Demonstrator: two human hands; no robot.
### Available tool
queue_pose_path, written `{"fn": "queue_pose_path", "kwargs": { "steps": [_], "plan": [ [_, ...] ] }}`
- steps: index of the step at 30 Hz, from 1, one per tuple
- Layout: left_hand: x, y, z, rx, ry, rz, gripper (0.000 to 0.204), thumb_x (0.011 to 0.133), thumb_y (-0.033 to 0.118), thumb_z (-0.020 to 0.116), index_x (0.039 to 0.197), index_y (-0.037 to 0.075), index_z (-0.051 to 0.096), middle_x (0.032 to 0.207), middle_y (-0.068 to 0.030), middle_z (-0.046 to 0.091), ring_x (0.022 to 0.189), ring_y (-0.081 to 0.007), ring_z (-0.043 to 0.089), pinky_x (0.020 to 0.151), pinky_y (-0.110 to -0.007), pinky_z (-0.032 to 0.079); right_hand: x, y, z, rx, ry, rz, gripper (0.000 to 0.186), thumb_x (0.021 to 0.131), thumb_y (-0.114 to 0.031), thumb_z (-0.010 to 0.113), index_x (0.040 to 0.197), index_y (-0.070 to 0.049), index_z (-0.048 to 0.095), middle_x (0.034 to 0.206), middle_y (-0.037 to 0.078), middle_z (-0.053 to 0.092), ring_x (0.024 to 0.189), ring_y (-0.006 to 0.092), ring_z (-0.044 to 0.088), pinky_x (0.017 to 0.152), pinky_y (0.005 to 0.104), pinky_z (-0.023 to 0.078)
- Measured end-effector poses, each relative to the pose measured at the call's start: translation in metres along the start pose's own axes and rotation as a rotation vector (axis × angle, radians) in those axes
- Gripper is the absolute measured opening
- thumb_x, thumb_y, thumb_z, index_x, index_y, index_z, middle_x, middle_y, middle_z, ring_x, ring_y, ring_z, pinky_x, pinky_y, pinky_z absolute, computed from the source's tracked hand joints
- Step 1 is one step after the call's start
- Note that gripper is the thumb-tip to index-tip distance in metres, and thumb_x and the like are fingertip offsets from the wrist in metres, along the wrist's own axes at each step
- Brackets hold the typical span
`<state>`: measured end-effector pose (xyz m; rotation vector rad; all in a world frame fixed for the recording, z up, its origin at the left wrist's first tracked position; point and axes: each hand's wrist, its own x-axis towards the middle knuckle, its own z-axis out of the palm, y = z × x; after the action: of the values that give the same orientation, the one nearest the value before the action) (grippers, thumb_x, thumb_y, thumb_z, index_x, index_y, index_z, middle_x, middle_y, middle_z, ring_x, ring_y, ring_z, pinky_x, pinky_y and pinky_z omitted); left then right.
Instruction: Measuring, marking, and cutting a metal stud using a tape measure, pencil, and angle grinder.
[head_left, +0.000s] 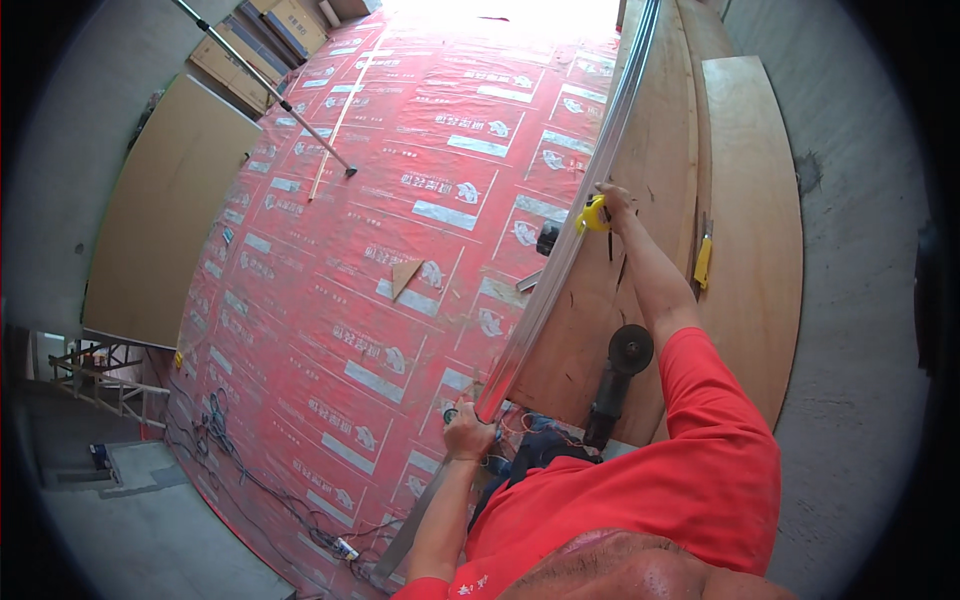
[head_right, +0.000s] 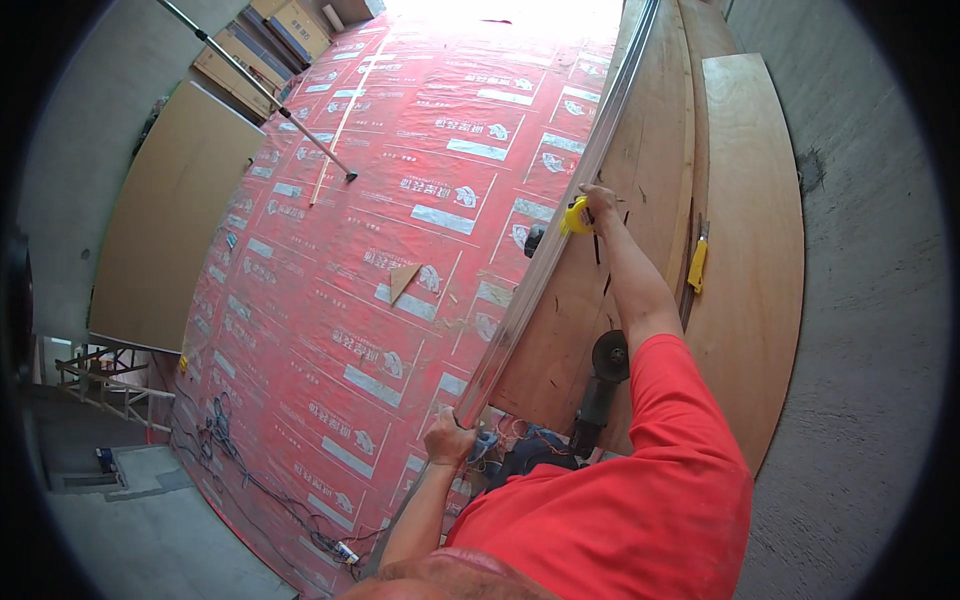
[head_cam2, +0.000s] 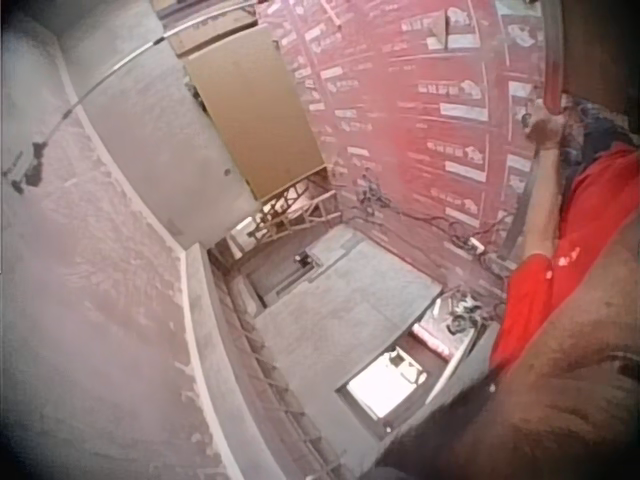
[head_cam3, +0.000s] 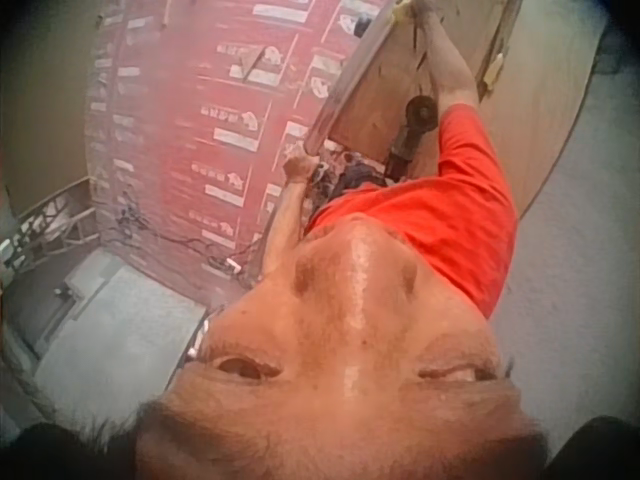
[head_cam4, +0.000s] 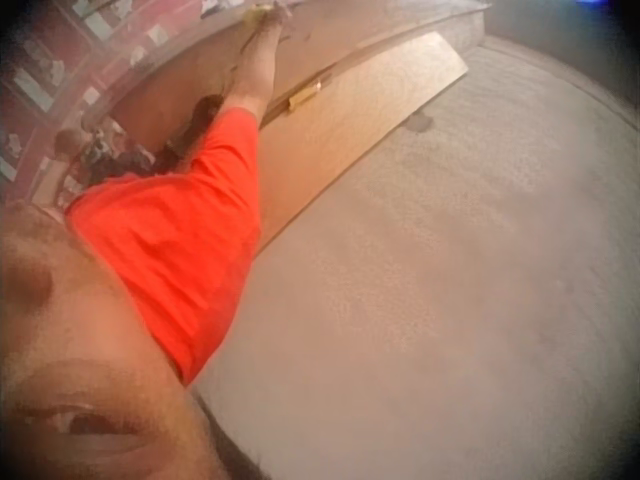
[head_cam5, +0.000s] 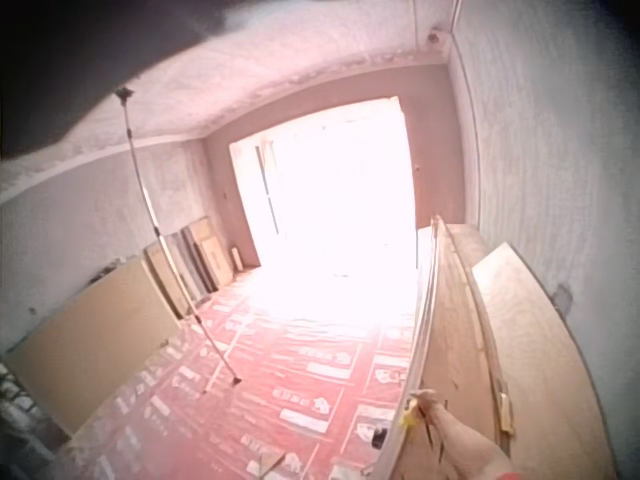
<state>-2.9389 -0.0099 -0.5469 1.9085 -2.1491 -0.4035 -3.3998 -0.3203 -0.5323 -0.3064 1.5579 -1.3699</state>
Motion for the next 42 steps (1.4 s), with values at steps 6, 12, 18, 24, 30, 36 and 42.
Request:
{"fn": "queue_pose_path", "kwargs": {
  "steps": [6, 12, 18, 24, 30, 36, 42],
  "plan": [
    [0.023, 0.025, 0.001, 0.005, -0.043, -0.043, 0.054, 0.069, 0.049, 0.077, 0.095, 0.006, 0.056, 0.081, -0.018, 0.064, 0.075, -0.0389, 0.065, 0.063, -0.05, 0.051, -0.004, -0.002, 0.003, -0.113, 0.0, 0.106, 0.026, 0.086, -0.027, 0.062, 0.093, -0.002, 0.059, 0.071, 0.009, 0.061, 0.056, 0.0212, 0.061, 0.052, 0.0377, 0.053],
    [0.043, 0.053, 0.01, -0.003, 0.066, -0.067, 0.052, 0.064, 0.038, 0.081, 0.099, 0.009, 0.057, 0.1, -0.0138, 0.059, 0.098, -0.0337, 0.057, 0.086, -0.043, 0.047, -0.08, 0.077, 0.023, -0.422, -0.116, 0.096, 0.031, 0.088, -0.025, 0.062, 0.087, 0.006, 0.068, 0.077, 0.008, 0.065, 0.067, 0.0171, 0.062, 0.062, 0.0345, 0.05],
    [0.064, 0.062, 0.032, -0.182, 0.052, 0.009, 0.054, 0.068, 0.023, 0.076, 0.116, 0.008, 0.057, 0.111, -0.0147, 0.055, 0.105, -0.0335, 0.054, 0.089, -0.044, 0.045, -0.077, 0.148, -0.01, -0.603, -0.181, 0.17, 0.034, 0.09, -0.033, 0.061, 0.085, 0.0, 0.066, 0.072, 0.007, 0.059, 0.06, 0.02, 0.056, 0.056, 0.0417, 0.049],
    [0.001, 0.01, 0.031, -0.103, 0.022, 0.032, 0.064, 0.074, 0.009, 0.063, 0.136, 0.009, 0.045, 0.121, -0.0131, 0.052, 0.111, -0.0313, 0.052, 0.099, -0.042, 0.042, -0.027, 0.155, -0.016, -0.787, -0.138, -0.011, 0.039, 0.092, -0.041, 0.06, 0.071, -0.008, 0.06, 0.059, 0.003, 0.052, 0.044, 0.0129, 0.048, 0.04, 0.0322, 0.037],
    [-0.148, -0.088, -0.02, -0.075, 0.004, -0.323, 0.078, 0.068, 0.014, 0.076, 0.137, 0.008, 0.04, 0.129, -0.0153, 0.049, 0.121, -0.0339, 0.047, 0.105, -0.043, 0.038, 0.003, 0.152, -0.012, -0.746, -0.183, 0.185, 0.032, 0.089, -0.036, 0.063, 0.083, -0.006, 0.063, 0.071, 0.006, 0.057, 0.055, 0.018, 0.057, 0.048, 0.0355, 0.045],
    [-0.28, -0.198, -0.056, -0.007, -0.214, -0.475, 0.064, 0.073, 0.021, 0.076, 0.126, 0.003, 0.046, 0.124, -0.0172, 0.055, 0.121, -0.0337, 0.05, 0.104, -0.043, 0.039, -0.043, 0.139, -0.003, -0.816, -0.22, 0.181, 0.035, 0.084, -0.041, 0.065, 0.089, -0.006, 0.063, 0.069, 0.007, 0.058, 0.051, 0.0196, 0.055, 0.047, 0.0383, 0.043],
    [-0.253, -0.165, -0.04, -0.093, -0.001, -0.362, 0.072, 0.074, 0.024, 0.076, 0.133, 0.002, 0.041, 0.132, -0.0186, 0.051, 0.123, -0.0337, 0.049, 0.105, -0.043, 0.039, -0.155, 0.125, 0.037, -0.891, -0.375, 0.197, 0.036, 0.082, -0.046, 0.066, 0.071, -0.013, 0.058, 0.056, 0.003, 0.051, 0.042, 0.0172, 0.051, 0.039, 0.0364, 0.04]
  ]
}}
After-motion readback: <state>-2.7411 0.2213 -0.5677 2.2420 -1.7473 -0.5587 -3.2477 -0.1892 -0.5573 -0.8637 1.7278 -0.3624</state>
